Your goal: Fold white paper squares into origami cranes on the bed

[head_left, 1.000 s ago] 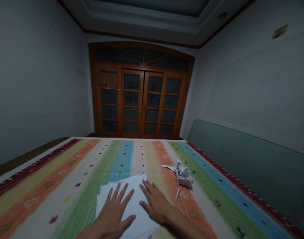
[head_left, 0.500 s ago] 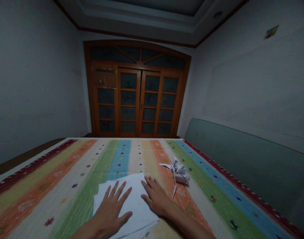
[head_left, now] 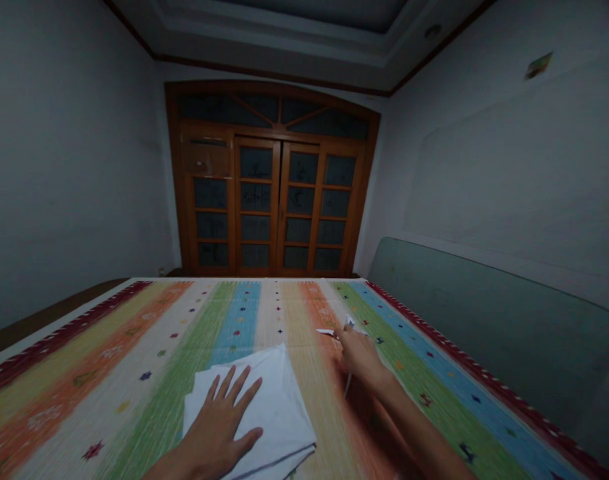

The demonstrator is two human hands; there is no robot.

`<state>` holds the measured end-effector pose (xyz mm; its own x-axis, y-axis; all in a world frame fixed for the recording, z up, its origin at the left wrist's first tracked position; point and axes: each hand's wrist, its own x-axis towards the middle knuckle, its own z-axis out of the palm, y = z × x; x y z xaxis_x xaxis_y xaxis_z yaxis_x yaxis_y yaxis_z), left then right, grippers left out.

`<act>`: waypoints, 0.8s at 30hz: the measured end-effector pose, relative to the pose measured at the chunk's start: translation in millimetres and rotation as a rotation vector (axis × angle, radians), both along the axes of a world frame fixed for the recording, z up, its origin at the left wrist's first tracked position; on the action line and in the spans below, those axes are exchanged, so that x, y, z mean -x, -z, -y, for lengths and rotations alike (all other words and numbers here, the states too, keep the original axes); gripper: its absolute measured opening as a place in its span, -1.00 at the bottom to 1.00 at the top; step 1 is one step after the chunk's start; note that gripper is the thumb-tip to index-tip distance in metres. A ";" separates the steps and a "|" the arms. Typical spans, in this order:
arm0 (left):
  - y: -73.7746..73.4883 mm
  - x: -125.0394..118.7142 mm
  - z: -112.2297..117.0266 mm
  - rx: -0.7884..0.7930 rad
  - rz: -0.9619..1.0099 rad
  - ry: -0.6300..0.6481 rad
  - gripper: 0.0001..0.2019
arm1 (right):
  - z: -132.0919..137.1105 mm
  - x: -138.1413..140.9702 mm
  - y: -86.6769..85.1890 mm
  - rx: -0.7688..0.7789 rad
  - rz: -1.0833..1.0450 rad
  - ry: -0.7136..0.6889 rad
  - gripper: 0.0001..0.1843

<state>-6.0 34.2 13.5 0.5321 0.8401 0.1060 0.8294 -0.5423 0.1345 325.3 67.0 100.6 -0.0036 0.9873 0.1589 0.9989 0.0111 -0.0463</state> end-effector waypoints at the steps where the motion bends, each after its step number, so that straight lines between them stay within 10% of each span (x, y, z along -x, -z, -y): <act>1: 0.3 0.2 0.0 -0.003 0.004 0.001 -0.30 | -0.7 -4.0 -0.3 0.009 0.014 0.020 -0.55; 14: 3.8 2.5 -1.1 -0.027 0.063 0.019 -0.32 | -3.5 -3.1 5.1 -0.002 -0.046 0.056 -0.67; 24: -1.7 -0.6 1.4 -0.010 0.043 0.013 -0.32 | 17.3 49.5 9.5 -0.227 -0.457 -0.371 -0.58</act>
